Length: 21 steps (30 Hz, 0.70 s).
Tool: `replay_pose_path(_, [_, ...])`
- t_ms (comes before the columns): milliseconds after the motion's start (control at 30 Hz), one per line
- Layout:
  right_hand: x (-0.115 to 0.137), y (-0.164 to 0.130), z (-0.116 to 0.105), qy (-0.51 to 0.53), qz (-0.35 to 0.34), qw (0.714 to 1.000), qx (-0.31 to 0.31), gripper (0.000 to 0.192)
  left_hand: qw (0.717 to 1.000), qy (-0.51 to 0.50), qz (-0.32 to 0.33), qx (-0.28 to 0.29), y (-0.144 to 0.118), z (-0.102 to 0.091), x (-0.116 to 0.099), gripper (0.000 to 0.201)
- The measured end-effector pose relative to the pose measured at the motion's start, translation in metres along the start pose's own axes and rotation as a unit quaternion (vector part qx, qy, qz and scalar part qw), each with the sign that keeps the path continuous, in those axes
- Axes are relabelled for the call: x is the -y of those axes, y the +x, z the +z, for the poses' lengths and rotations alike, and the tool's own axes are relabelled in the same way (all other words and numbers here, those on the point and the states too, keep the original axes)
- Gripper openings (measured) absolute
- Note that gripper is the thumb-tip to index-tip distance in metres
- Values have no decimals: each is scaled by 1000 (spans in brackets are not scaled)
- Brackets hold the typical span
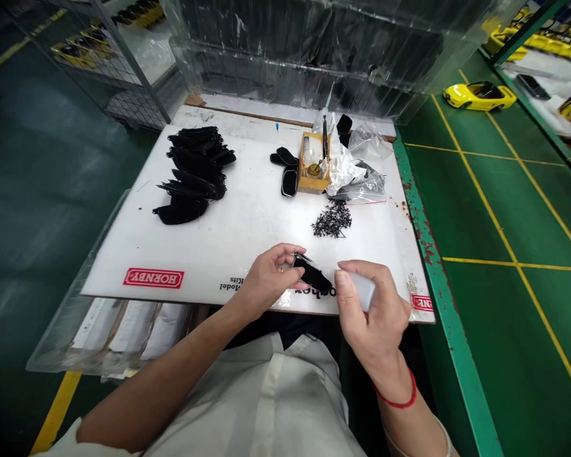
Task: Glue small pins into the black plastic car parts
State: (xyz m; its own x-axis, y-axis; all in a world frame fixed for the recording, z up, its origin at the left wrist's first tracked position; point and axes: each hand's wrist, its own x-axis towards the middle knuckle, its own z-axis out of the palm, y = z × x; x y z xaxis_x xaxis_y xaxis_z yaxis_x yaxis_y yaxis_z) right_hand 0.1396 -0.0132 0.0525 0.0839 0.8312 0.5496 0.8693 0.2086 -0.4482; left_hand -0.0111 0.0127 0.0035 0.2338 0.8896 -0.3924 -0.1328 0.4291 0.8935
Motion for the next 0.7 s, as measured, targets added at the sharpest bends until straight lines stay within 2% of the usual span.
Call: replay_pose_path(700, [1, -2, -1, 14, -7, 1000, 3, 16, 1000, 11, 8, -2, 1, 0, 2, 26])
